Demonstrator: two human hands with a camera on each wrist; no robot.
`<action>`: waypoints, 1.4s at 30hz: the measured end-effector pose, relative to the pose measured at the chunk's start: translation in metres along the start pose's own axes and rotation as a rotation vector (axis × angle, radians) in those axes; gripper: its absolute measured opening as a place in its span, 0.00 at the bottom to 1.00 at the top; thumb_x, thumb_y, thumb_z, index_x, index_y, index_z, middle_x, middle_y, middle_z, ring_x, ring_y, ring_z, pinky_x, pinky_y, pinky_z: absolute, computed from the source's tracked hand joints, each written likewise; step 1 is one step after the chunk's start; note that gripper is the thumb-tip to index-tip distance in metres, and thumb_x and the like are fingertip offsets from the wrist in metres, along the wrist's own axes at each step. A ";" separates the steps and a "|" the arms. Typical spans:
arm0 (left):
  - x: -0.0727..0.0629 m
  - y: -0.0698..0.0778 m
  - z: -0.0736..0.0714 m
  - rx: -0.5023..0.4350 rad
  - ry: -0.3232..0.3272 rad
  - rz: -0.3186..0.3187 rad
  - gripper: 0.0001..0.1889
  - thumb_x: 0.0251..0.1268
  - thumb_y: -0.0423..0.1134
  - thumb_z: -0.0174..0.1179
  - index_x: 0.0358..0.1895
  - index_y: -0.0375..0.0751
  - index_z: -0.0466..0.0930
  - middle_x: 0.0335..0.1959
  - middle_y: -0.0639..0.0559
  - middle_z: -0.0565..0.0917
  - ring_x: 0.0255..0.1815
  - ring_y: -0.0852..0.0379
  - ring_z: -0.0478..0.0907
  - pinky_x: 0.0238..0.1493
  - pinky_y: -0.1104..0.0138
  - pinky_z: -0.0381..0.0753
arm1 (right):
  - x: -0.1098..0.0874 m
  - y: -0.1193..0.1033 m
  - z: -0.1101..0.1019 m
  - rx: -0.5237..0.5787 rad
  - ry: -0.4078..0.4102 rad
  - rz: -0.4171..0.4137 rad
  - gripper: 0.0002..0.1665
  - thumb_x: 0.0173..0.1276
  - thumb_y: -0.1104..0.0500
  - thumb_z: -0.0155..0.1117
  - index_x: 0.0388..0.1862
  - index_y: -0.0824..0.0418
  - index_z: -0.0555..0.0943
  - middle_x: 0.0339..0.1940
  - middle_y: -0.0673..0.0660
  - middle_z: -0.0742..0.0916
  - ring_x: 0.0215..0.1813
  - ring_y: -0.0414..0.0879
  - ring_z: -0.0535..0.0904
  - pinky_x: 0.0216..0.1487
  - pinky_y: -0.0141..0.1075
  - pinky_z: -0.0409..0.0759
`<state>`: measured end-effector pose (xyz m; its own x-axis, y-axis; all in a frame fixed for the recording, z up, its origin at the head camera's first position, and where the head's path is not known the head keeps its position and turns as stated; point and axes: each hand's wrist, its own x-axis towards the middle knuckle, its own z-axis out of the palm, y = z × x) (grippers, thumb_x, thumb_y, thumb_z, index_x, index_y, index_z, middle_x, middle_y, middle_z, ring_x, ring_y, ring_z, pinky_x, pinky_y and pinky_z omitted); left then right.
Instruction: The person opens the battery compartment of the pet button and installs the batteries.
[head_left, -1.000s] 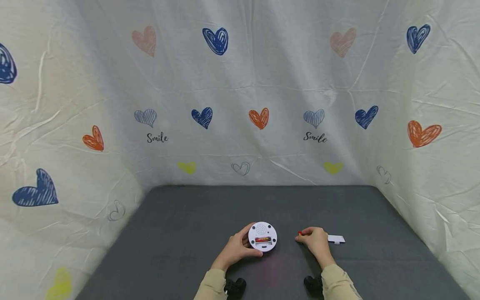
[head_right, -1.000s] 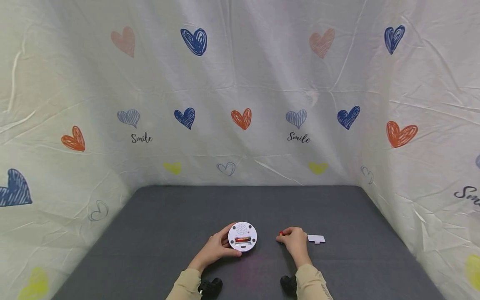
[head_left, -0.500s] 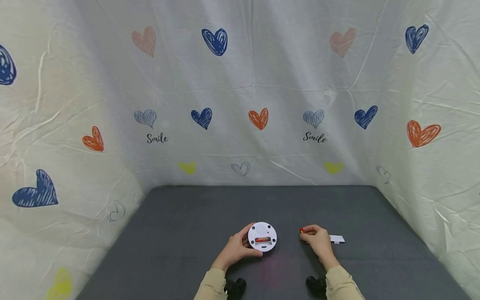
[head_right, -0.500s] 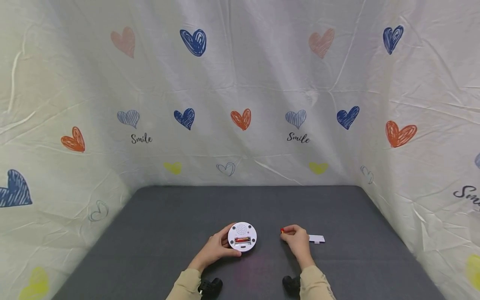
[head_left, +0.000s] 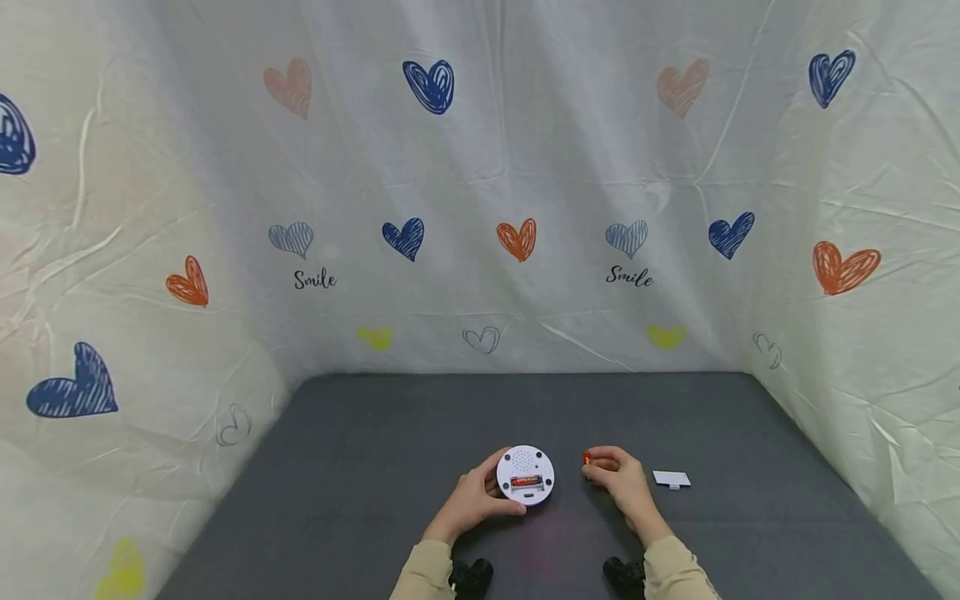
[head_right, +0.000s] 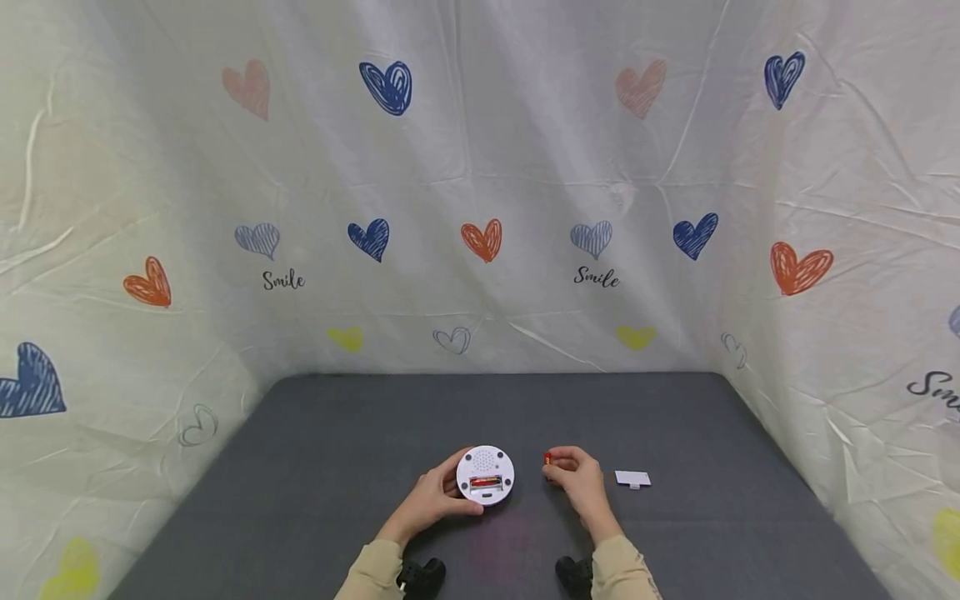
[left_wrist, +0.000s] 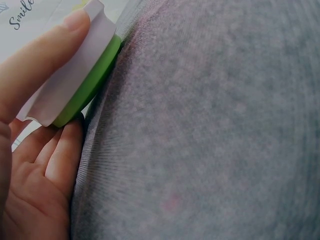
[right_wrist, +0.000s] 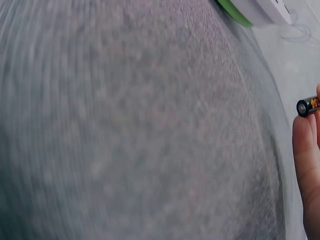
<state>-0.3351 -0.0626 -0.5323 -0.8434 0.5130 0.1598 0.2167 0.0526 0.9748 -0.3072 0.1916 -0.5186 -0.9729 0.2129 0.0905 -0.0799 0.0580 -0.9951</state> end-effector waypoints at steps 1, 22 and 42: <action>0.000 0.000 0.000 0.002 0.000 0.000 0.49 0.41 0.29 0.74 0.70 0.38 0.55 0.61 0.41 0.69 0.57 0.52 0.71 0.50 0.68 0.75 | 0.000 -0.001 0.001 0.014 -0.010 -0.002 0.18 0.53 0.73 0.67 0.45 0.74 0.78 0.31 0.60 0.83 0.33 0.44 0.79 0.33 0.32 0.80; 0.000 0.001 0.000 0.009 -0.001 -0.005 0.48 0.42 0.30 0.74 0.70 0.40 0.56 0.61 0.43 0.69 0.57 0.53 0.71 0.51 0.67 0.75 | -0.004 -0.016 0.026 0.092 -0.153 -0.092 0.19 0.53 0.75 0.66 0.44 0.79 0.74 0.33 0.64 0.83 0.35 0.47 0.80 0.37 0.36 0.81; 0.002 -0.001 0.000 0.042 0.002 -0.033 0.47 0.43 0.33 0.74 0.70 0.42 0.57 0.62 0.42 0.68 0.58 0.53 0.71 0.49 0.66 0.76 | -0.013 -0.025 0.051 0.063 -0.397 -0.135 0.12 0.56 0.72 0.65 0.37 0.73 0.73 0.38 0.64 0.83 0.39 0.48 0.80 0.40 0.32 0.79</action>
<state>-0.3366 -0.0620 -0.5333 -0.8512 0.5089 0.1281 0.2093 0.1054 0.9721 -0.3035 0.1377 -0.4971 -0.9599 -0.1854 0.2104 -0.2136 -0.0029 -0.9769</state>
